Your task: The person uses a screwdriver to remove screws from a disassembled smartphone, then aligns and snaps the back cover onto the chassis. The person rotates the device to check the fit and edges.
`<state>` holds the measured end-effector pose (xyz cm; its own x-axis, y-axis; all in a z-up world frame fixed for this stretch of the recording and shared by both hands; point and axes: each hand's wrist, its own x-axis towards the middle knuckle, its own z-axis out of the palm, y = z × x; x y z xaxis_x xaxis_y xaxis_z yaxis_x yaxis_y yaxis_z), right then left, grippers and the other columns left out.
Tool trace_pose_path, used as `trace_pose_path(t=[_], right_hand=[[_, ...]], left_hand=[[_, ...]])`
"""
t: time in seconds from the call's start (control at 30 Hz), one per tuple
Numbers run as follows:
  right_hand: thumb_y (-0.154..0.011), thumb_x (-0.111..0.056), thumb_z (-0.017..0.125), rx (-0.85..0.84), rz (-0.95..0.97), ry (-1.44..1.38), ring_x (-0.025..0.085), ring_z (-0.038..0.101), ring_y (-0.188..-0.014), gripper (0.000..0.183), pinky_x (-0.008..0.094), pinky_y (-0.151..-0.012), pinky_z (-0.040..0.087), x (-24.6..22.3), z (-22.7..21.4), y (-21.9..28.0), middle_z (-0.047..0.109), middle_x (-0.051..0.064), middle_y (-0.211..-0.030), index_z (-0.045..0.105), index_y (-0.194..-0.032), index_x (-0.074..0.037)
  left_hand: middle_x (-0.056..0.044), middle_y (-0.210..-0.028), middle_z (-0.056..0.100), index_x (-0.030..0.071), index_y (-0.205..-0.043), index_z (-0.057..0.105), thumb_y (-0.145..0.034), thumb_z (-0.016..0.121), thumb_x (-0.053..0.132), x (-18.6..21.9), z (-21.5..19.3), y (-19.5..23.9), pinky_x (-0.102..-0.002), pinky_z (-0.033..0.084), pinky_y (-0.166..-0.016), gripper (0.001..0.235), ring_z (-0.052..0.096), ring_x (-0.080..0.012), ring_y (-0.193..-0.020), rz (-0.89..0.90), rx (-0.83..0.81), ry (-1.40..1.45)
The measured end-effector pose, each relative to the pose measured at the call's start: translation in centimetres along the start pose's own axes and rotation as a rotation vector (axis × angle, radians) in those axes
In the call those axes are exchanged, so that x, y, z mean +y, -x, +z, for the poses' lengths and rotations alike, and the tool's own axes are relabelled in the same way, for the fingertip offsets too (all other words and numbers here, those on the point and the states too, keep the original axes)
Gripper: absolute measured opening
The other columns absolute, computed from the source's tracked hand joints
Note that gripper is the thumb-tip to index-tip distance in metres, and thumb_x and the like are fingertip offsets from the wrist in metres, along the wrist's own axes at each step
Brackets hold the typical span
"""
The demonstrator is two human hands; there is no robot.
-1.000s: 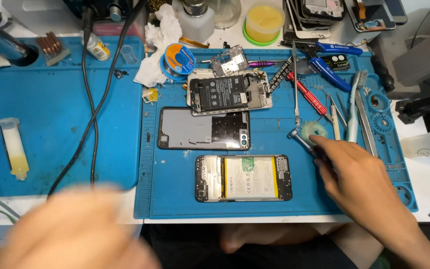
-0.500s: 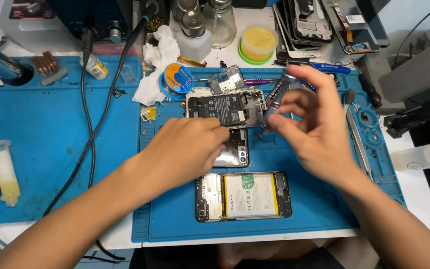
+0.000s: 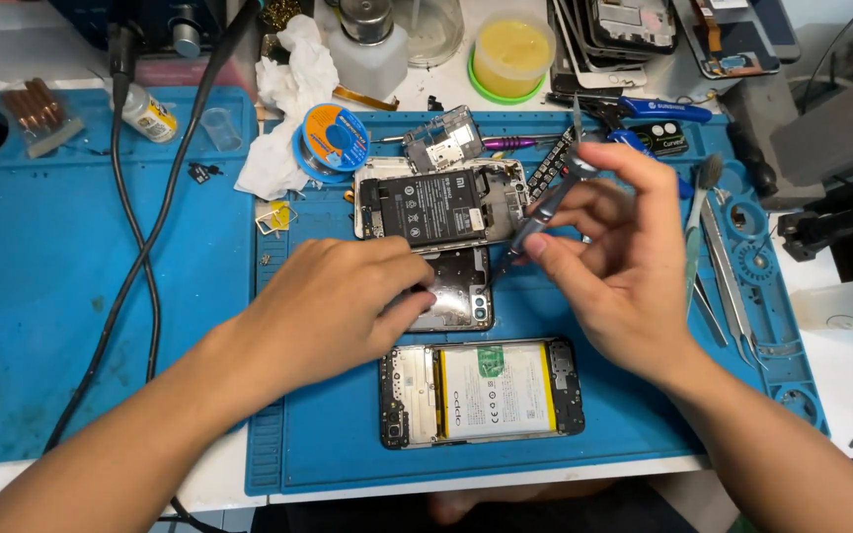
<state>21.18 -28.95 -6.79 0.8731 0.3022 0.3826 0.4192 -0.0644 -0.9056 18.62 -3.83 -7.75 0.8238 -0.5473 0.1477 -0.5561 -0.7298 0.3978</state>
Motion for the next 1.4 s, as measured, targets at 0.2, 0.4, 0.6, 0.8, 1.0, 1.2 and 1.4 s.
trace_pose_path(t=[0.2,0.4,0.6,0.8,1.0,1.2,1.4], right_hand=[[-0.093,0.011,0.059,0.051,0.083,-0.258,0.030,0.063,-0.104,0.065,0.044,-0.092,0.063,-1.1,-0.4,1.1,0.058,0.026,-0.114,0.025,-0.142,-0.017],[-0.092,0.010,0.058,0.081,0.132,-0.362,0.035,0.066,-0.096,0.068,0.047,-0.097,0.061,-1.6,0.1,1.8,0.059,0.026,-0.111,0.024,-0.142,-0.021],[-0.094,0.009,0.059,0.085,0.123,-0.401,0.036,0.068,-0.098,0.068,0.046,-0.094,0.061,-1.1,0.3,2.0,0.059,0.025,-0.114,0.025,-0.143,-0.023],[-0.092,0.009,0.060,0.141,0.137,-0.398,0.037,0.067,-0.097,0.069,0.045,-0.094,0.060,-1.1,0.4,2.0,0.058,0.027,-0.114,0.025,-0.142,-0.023],[-0.093,0.008,0.060,0.145,0.135,-0.369,0.036,0.067,-0.096,0.069,0.044,-0.094,0.060,-1.1,0.4,2.0,0.057,0.027,-0.114,0.025,-0.143,-0.023],[-0.094,0.008,0.060,0.136,0.098,-0.316,0.035,0.066,-0.096,0.068,0.046,-0.098,0.060,-0.9,0.5,2.1,0.057,0.027,-0.113,0.025,-0.143,-0.023],[-0.095,0.008,0.059,0.113,0.072,-0.302,0.035,0.065,-0.099,0.067,0.047,-0.098,0.061,-0.7,0.5,2.2,0.057,0.027,-0.114,0.024,-0.142,-0.024]], left_hand=[[-0.006,-0.109,0.076,0.008,-0.117,0.071,-0.091,0.068,0.025,2.5,-1.0,0.1,-0.037,0.055,-0.079,0.031,0.072,-0.0227,-0.095,-0.085,0.021,0.422],[0.002,-0.091,0.077,0.015,-0.103,0.076,-0.081,0.080,0.023,3.3,-0.5,0.3,-0.027,0.044,-0.053,0.024,0.048,-0.0114,-0.055,-0.143,0.057,0.591],[0.003,-0.054,0.050,0.019,-0.093,0.080,-0.082,0.080,0.024,3.5,-1.4,0.2,-0.028,0.031,-0.048,0.012,0.037,-0.0089,-0.049,-0.297,0.019,0.638],[0.004,-0.058,0.060,0.017,-0.089,0.078,-0.084,0.078,0.022,3.4,-1.2,0.2,-0.027,0.033,-0.048,0.007,0.039,-0.0075,-0.048,-0.256,0.068,0.641],[0.004,-0.073,0.071,0.016,-0.089,0.076,-0.086,0.076,0.020,3.4,-1.3,0.2,-0.026,0.034,-0.047,0.005,0.039,-0.0080,-0.049,-0.185,0.100,0.630],[0.003,-0.082,0.072,0.013,-0.090,0.073,-0.088,0.073,0.018,3.2,-1.0,0.3,-0.027,0.039,-0.051,0.005,0.044,-0.0108,-0.051,-0.086,0.157,0.558],[-0.001,-0.092,0.075,0.010,-0.094,0.072,-0.090,0.071,0.016,2.9,-0.5,0.5,-0.028,0.048,-0.058,0.007,0.062,-0.0144,-0.066,-0.019,0.193,0.527]])
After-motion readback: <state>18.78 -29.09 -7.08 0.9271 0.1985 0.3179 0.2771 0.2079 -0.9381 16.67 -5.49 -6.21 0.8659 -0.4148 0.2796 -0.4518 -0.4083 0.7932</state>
